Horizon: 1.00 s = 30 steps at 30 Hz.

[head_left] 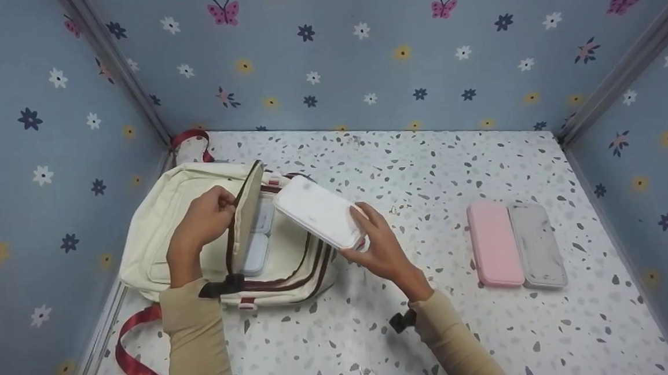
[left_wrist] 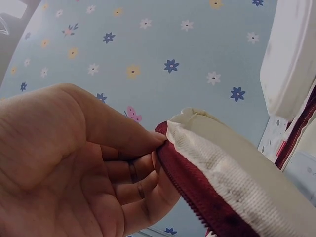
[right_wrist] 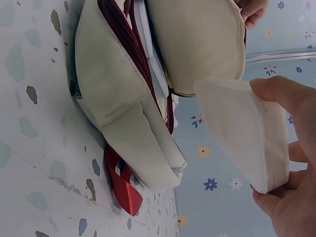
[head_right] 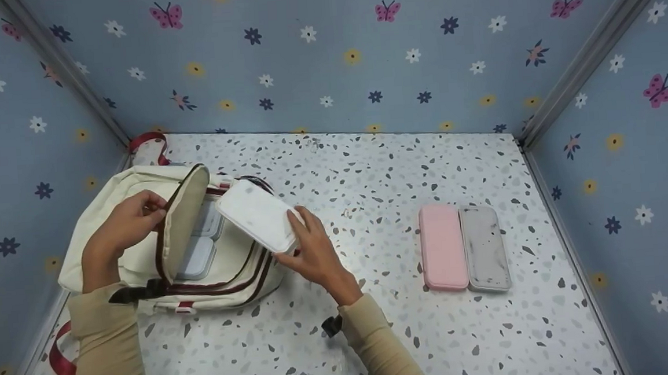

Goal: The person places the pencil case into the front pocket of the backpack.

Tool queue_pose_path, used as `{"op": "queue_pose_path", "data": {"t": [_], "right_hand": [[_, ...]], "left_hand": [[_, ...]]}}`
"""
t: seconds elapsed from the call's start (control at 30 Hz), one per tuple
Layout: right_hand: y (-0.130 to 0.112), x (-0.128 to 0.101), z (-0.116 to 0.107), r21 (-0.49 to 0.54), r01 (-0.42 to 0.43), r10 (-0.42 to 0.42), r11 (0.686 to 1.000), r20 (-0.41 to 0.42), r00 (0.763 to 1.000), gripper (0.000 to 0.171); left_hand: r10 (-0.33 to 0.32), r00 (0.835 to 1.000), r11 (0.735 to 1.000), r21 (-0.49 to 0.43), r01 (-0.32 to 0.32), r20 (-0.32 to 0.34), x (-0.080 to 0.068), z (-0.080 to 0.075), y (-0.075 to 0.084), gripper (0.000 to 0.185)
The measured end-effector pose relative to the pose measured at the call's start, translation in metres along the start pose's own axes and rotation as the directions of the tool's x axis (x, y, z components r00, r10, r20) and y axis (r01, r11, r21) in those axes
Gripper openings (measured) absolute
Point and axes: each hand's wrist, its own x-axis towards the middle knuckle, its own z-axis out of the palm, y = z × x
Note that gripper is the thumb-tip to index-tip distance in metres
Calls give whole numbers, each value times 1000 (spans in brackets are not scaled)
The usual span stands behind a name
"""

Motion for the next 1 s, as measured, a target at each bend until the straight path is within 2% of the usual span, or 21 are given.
{"op": "queue_pose_path", "data": {"t": [0.37,0.6,0.8,1.0], "right_hand": [[-1,7,23,36,-9,5,999,110,994,83],[-6,17,29,47,15,-22,999,148,989,83],[-3,27,35,16,32,-34,999,199,979,85],[0,34,37,32,23,-30,999,229,973,88]], "left_hand": [[12,1000,1000,-16,-12,-5,2,4,-1,25],[14,1000,1000,-6,-14,-15,2,5,-1,24],[12,1000,1000,-2,-12,-26,3,5,-2,23],[22,999,1000,-6,-22,-28,3,5,-2,22]]}}
